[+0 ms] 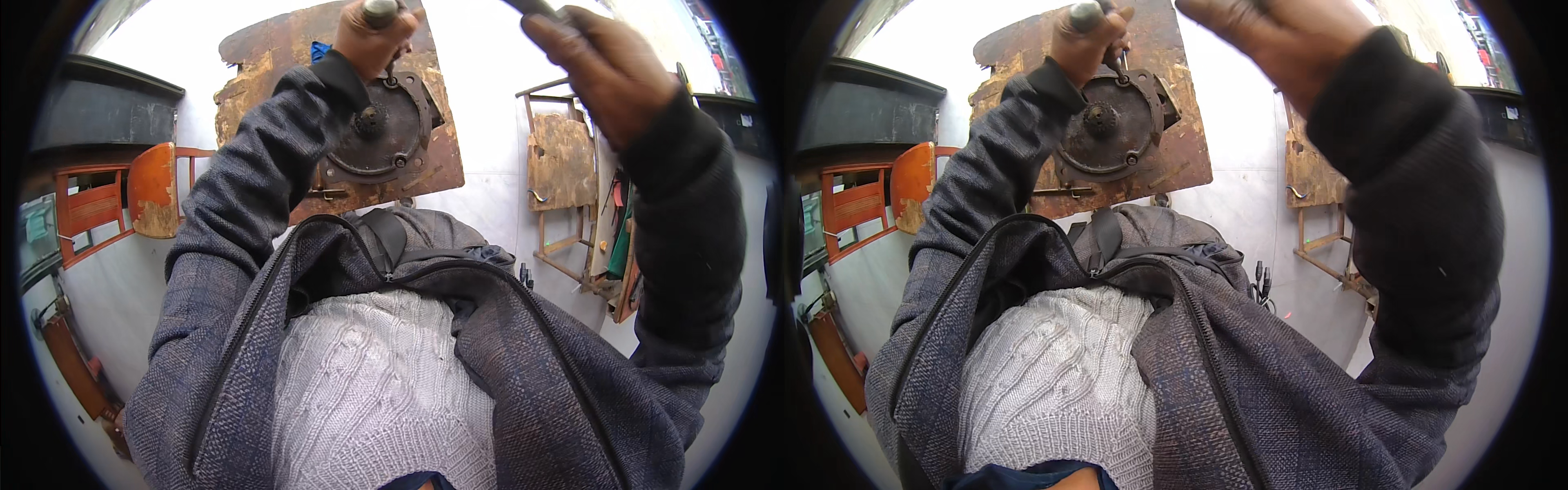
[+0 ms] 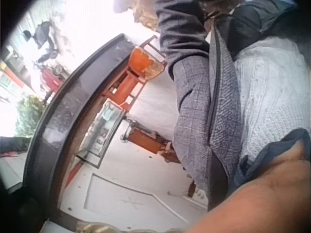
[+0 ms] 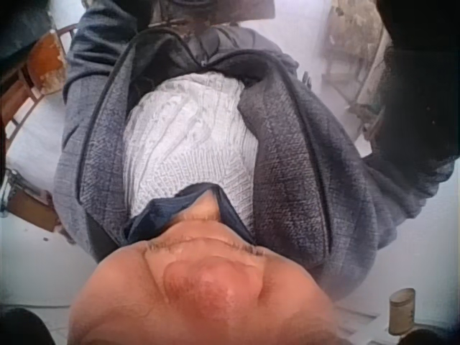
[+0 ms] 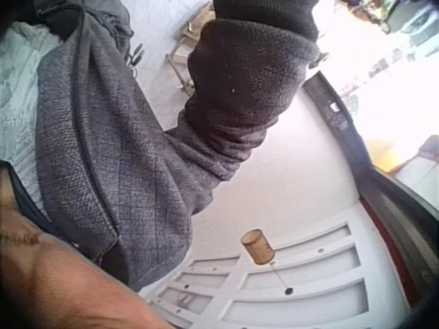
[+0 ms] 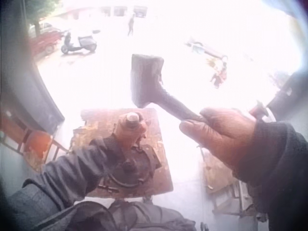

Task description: The person uses a punch and hammer to drive out pins from a motor end bell on a workbench. They repeatedly position the punch on each pin and strike it with the hammer, then rotate the motor to access additional pins.

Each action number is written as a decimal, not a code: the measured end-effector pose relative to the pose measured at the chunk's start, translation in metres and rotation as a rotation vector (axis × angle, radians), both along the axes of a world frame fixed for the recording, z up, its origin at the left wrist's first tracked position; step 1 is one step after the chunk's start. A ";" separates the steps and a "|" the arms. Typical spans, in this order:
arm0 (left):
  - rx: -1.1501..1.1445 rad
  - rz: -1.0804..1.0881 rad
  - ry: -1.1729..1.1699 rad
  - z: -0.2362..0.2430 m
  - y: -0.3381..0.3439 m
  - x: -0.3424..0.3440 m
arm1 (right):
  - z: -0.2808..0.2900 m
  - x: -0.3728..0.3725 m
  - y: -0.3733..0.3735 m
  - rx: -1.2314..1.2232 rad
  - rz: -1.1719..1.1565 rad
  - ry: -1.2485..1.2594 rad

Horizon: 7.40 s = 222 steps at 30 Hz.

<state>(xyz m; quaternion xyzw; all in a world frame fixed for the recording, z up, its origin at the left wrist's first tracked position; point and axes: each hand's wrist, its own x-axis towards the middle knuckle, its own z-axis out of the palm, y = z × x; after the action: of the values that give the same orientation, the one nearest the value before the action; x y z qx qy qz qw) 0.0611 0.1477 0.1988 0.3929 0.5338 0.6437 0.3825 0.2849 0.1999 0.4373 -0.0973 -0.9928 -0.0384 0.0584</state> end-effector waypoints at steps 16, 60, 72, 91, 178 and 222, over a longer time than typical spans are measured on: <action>0.077 -0.438 0.210 0.045 -0.006 -0.010 | -0.031 0.034 0.011 -0.442 -0.457 -0.291; 0.048 -0.429 0.069 0.031 0.010 0.000 | -0.039 0.024 0.014 -0.375 -0.403 -0.126; 0.186 0.149 -0.047 0.037 -0.006 0.053 | -0.058 0.026 0.015 -0.397 -0.423 -0.196; 0.006 -0.831 0.348 0.064 0.029 -0.014 | -0.040 0.036 0.027 -0.487 -0.468 -0.263; -0.017 -0.024 0.028 0.010 -0.079 -0.014 | -0.272 0.163 -0.013 -1.271 -0.976 -0.369; 0.000 0.042 0.255 0.025 -0.054 0.012 | -0.177 0.148 0.002 -1.028 -0.778 -0.098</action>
<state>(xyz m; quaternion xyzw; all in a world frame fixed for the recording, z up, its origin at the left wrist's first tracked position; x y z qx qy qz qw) 0.0731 0.0939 0.2234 0.4604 0.5862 0.5963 0.2980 0.4330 0.2019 0.2599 -0.4639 -0.7781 0.4193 -0.0593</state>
